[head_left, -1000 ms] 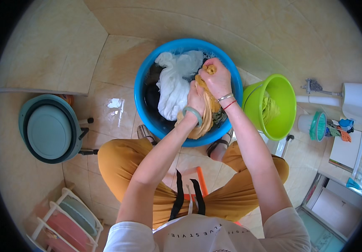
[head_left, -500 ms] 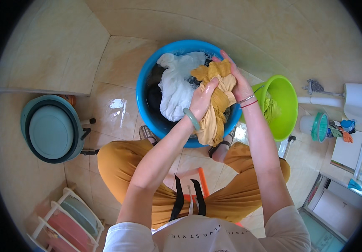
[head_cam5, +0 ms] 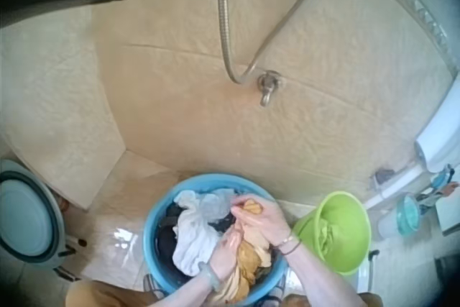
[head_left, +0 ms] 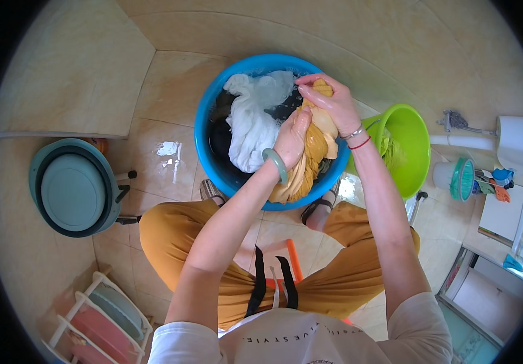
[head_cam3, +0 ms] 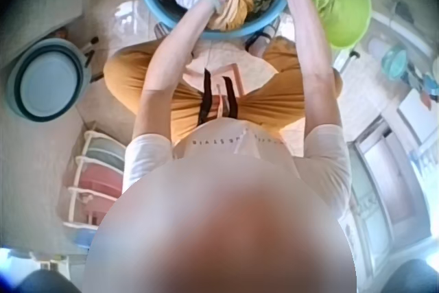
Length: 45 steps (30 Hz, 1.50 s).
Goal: The person sits on a small stool and hand-washes various garments in a blue basin filled with soapy water. They scrub and rinse a yellow cloth, a white cloth, a black garment, and a grey patterned cloth, transferring each item to a green bucket after washing.
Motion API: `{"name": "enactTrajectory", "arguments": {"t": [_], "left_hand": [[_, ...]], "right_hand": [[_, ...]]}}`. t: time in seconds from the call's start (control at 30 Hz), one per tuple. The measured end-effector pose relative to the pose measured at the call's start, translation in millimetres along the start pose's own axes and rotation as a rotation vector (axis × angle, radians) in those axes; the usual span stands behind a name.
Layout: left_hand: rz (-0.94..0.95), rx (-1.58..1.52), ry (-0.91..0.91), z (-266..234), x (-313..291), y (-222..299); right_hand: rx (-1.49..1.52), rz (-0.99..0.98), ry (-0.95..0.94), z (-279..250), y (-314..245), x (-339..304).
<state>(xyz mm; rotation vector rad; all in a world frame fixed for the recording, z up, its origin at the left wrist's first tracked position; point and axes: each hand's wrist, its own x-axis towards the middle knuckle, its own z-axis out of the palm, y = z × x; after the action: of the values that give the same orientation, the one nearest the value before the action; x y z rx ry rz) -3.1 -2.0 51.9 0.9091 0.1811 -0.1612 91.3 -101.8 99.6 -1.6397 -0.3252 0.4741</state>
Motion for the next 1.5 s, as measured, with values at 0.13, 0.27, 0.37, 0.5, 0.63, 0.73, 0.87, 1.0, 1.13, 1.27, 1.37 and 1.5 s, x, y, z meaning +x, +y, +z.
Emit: {"name": "enactTrajectory", "arguments": {"t": [0.13, 0.27, 0.37, 0.5, 0.63, 0.73, 0.87, 1.0, 1.13, 1.27, 1.37, 1.5], "left_hand": [[0.092, 0.307, 0.082, -8.5, 1.3, -12.8], [0.123, 0.538, 0.167, -11.5, -0.1, -17.1], [0.075, 0.632, 0.199, -10.1, -1.0, -16.4], [0.022, 0.388, 0.251, -13.2, 2.1, -25.4], [-0.087, -0.123, 0.292, 3.0, 0.3, -1.9], [-0.082, -0.27, 0.259, 22.7, -12.8, 39.6], [0.098, -0.181, 0.259, 27.4, -6.2, 46.7], [0.211, 0.009, 0.328, 25.1, -3.4, 39.5], [0.067, -0.139, 0.452, -6.3, -11.7, 27.9], [-0.368, 0.037, 0.619, -9.1, -30.9, 5.9], [-0.556, -0.537, 0.233, -4.9, -37.6, -0.3], [-0.317, -0.788, -0.194, -7.6, -9.4, 15.9]], "right_hand": [[-0.167, -0.015, 0.074, 6.1, 13.8, 6.4], [-0.238, -0.023, 0.149, 9.7, 19.1, 5.0], [-0.209, -0.005, 0.175, 4.5, 39.2, 6.3], [-0.031, 0.058, 0.116, 1.7, 52.2, 11.5], [0.626, 0.127, 0.159, -7.3, 47.9, 1.3], [0.707, 0.235, -0.008, -20.2, 40.4, -30.9], [0.566, 0.201, -0.057, -7.1, 29.5, -82.3], [0.365, 0.123, 0.177, 6.2, 22.7, -88.9], [0.599, 0.004, 0.398, 1.3, 6.6, -87.6], [0.811, -0.078, 0.387, -2.8, -11.6, -97.0], [0.884, -0.125, 0.297, -6.3, -12.4, -110.4], [0.756, 0.013, 0.163, -22.2, -5.3, -126.2]]}}
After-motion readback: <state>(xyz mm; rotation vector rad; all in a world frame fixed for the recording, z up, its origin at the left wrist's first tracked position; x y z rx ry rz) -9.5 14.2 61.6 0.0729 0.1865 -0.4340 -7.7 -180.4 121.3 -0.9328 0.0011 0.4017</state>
